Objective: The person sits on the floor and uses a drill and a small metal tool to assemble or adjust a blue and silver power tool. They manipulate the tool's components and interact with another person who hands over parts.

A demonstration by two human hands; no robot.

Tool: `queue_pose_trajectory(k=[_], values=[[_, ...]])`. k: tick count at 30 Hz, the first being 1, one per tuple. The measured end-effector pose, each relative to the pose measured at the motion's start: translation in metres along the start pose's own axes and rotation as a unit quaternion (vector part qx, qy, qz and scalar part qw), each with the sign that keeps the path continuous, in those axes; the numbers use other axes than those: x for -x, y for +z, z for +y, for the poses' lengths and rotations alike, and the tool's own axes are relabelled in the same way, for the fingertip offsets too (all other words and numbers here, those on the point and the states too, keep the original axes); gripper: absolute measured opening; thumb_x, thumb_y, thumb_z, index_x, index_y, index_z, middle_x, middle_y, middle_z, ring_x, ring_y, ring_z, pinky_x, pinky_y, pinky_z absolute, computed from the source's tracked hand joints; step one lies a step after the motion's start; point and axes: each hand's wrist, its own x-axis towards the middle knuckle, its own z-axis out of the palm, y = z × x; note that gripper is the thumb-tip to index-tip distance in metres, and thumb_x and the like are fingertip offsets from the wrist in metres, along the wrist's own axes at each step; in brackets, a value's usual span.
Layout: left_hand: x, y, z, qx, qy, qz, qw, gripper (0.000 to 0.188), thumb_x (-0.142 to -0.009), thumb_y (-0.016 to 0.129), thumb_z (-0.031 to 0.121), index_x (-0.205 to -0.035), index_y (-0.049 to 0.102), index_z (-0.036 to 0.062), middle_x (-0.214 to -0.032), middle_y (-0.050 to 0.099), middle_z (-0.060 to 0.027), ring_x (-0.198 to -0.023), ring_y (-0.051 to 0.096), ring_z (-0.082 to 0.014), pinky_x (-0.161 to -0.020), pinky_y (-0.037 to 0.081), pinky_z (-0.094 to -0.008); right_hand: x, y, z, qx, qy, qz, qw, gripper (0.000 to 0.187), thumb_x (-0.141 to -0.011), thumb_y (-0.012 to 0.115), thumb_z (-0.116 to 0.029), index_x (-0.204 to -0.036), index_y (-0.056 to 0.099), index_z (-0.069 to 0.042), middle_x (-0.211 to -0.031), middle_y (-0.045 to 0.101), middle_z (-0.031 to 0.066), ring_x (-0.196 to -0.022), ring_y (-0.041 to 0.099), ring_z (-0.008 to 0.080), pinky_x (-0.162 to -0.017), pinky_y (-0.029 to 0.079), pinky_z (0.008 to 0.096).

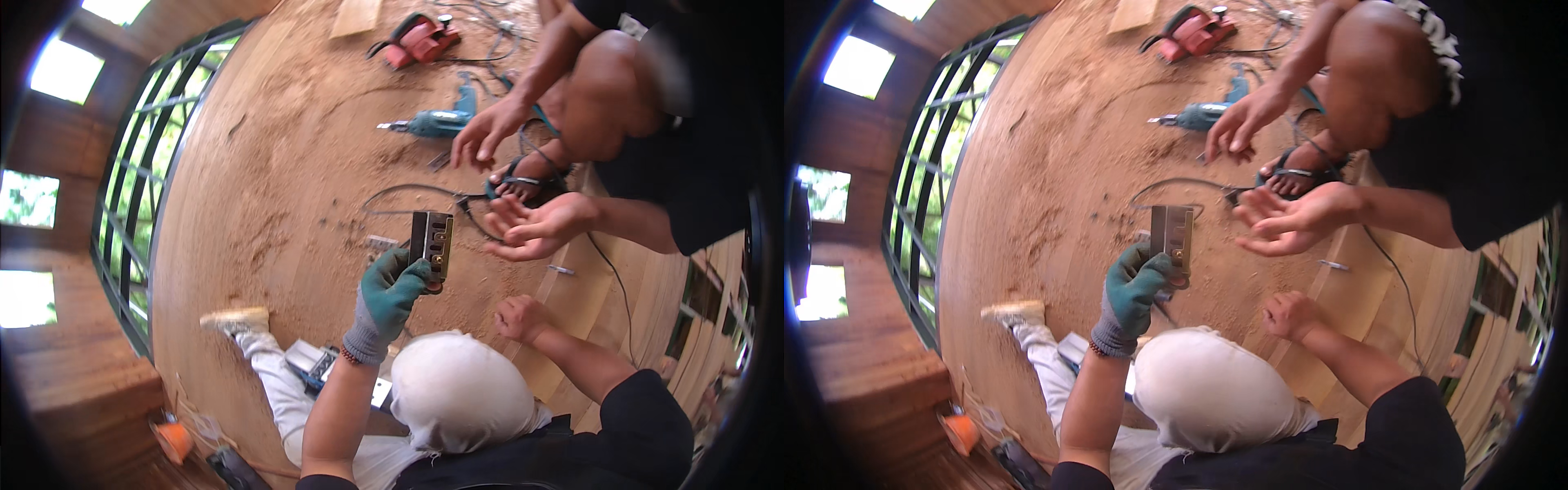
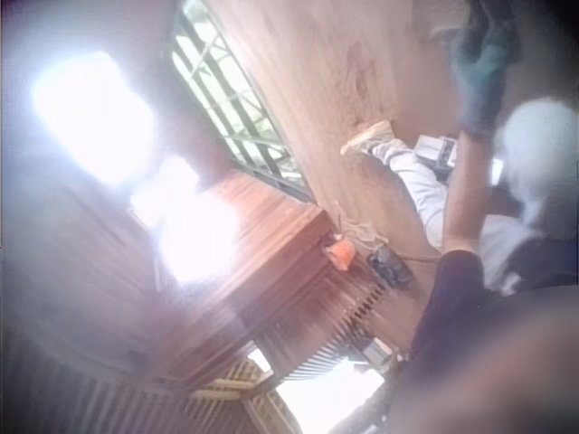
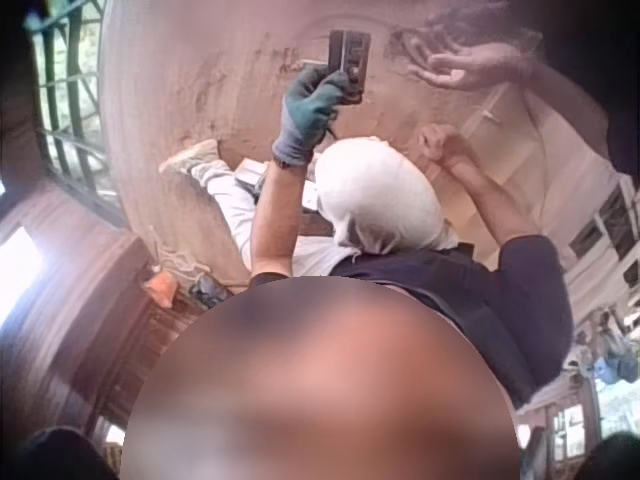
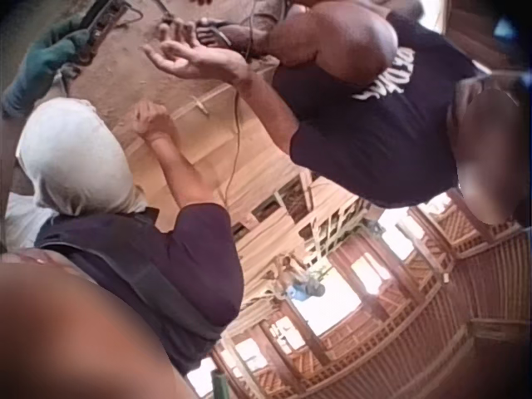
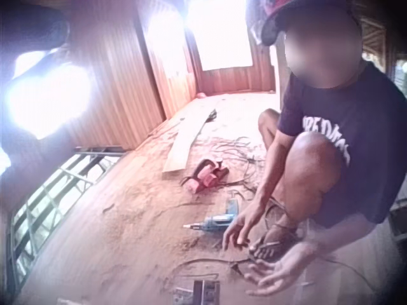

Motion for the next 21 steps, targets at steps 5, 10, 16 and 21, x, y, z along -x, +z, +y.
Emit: queue_pose_trajectory(k=[5,10,16,21], values=[[0.063,-0.04,-0.021,0.055,0.048,0.11,0.991,0.026,-0.1,0.064,0.014,-0.113,0.062,-0.0084,-0.099,0.071,-0.0113,-0.086,0.07,-0.015,-0.081,0.058,-0.0308,-0.012,-0.01,-0.014,-0.015,0.085,-0.053,0.995,0.011,-0.082,0.068,-0.02,-0.08,0.064,-0.009,-0.075,0.067,0.013,-0.071,0.067,0.0328,-0.064,0.053,0.0411],[0.124,-0.065,-0.046,0.086,0.04,0.2,0.975,0.025,-0.101,0.063,0.013,-0.114,0.061,-0.0077,-0.1,0.071,-0.0113,-0.087,0.07,-0.0148,-0.081,0.058,-0.0297,-0.083,-0.018,-0.09,-0.366,0.267,-0.065,0.889,0.022,-0.095,0.067,-0.018,-0.109,0.068,-0.002,-0.095,0.071,0.0096,-0.086,0.067,0.0187,-0.078,0.054,0.0319],[0.16,-0.084,-0.066,0.108,0.036,0.256,0.96,0.024,-0.1,0.059,0.013,-0.114,0.062,-0.0058,-0.1,0.072,-0.0109,-0.085,0.071,-0.0168,-0.079,0.057,-0.0289,-0.171,-0.038,-0.216,-0.689,0.129,-0.233,0.674,0.036,-0.096,0.07,-0.016,-0.126,0.06,0.002,-0.108,0.069,0.0068,-0.094,0.065,0.0106,-0.081,0.054,0.0276],[0.179,-0.104,-0.09,0.116,0.05,0.267,0.955,0.023,-0.101,0.058,0.012,-0.114,0.062,-0.0051,-0.102,0.073,-0.0102,-0.087,0.072,-0.0167,-0.08,0.057,-0.0282,-0.179,-0.031,-0.263,-0.625,0.155,-0.285,0.71,0.032,-0.094,0.073,-0.012,-0.12,0.062,0.003,-0.104,0.069,0.0058,-0.087,0.066,0.0096,-0.075,0.056,0.0267]])
